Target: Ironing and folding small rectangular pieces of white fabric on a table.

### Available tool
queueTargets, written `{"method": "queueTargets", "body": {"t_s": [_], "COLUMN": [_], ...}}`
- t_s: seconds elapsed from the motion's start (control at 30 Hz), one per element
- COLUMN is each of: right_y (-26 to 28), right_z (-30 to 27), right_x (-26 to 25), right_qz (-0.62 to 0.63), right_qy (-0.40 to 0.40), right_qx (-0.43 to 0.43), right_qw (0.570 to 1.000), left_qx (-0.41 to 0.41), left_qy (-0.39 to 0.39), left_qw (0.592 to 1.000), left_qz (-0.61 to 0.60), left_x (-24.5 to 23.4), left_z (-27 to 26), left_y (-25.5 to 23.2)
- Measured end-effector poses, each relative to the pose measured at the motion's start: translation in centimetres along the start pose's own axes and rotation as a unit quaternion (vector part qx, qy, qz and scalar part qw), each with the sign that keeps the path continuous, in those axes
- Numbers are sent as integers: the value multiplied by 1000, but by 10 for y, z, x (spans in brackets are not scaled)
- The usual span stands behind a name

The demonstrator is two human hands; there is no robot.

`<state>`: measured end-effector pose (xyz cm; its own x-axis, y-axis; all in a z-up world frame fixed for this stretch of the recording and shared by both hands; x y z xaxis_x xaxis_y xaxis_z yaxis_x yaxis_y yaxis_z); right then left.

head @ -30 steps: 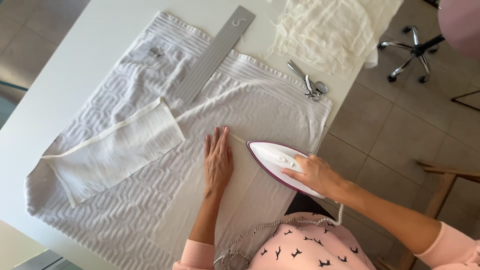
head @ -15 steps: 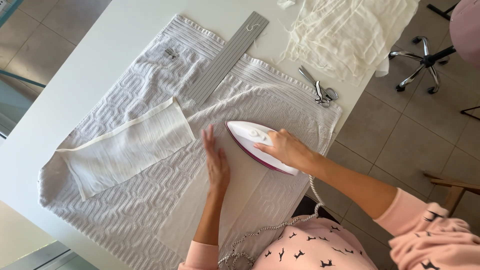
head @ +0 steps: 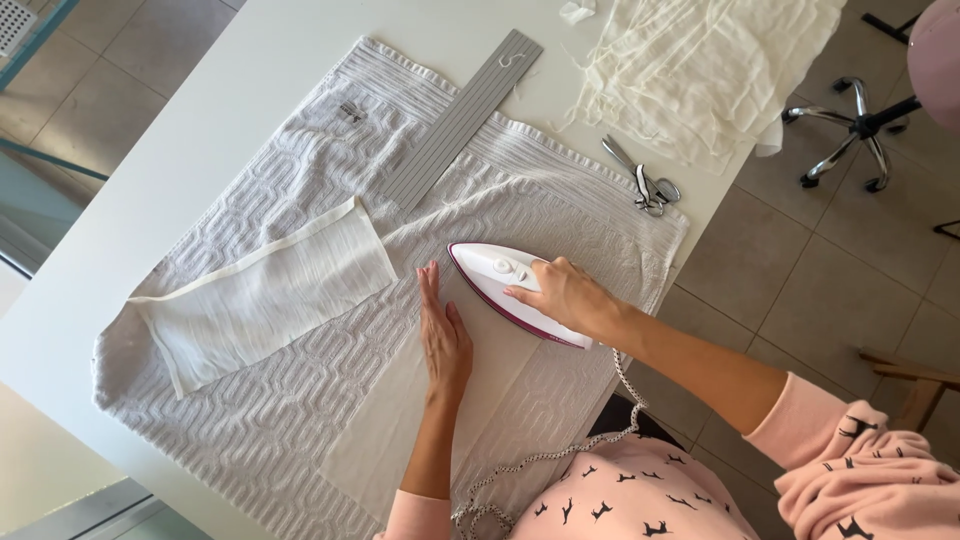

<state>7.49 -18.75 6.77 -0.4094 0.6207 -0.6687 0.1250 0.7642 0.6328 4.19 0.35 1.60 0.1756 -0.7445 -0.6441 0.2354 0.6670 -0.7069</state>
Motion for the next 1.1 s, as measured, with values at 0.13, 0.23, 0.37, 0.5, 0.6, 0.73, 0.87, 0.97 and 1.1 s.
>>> {"method": "queueTargets", "body": {"t_s": [0.13, 0.23, 0.37, 0.5, 0.6, 0.73, 0.87, 0.97, 1.1], "right_y": [9, -6, -72, -109, -140, -102, -55, -99, -101], "right_z": [-23, -52, -66, -60, -35, -40, -53, -25, -40], "right_x": [-6, -8, -10, -42, -66, -79, -22, 60, 77], "right_qz": [-13, -15, -25, -3, 17, -105, -238, -113, -125], "right_qy": [-25, 16, -9, -71, -66, -107, -302, -221, -242], "right_qx": [17, 47, 99, 100, 76, 61, -143, -144, -151], "right_qw": [999, 999, 995, 992, 995, 987, 912, 958, 950], "left_qx": [-6, -3, 119, 258, 285, 306, 300, 293, 272], "left_qy": [8, 14, 75, 249, 360, 397, 375, 362, 323], "left_qw": [1000, 1000, 989, 928, 881, 852, 856, 860, 877], "left_qz": [4, 23, 39, 98, 117, 151, 193, 207, 230], "left_x": [2, 3, 16, 40, 54, 95, 78, 52, 37], "left_z": [1, 8, 43, 60, 69, 69, 91, 104, 105], "left_y": [4, 6, 1, -28, -45, -18, -14, -17, -2]}}
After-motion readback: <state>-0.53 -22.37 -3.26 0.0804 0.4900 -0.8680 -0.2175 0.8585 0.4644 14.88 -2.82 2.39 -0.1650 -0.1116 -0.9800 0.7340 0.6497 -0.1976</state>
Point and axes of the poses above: each hand's wrist, its own z-axis towards the middle knuckle, its own x-axis out of the palm, y = z × x, the point moved 6 cm from there along z, towards the middle knuckle, and after that the axes turned 10 degrees about z, right-handed, at the moved point
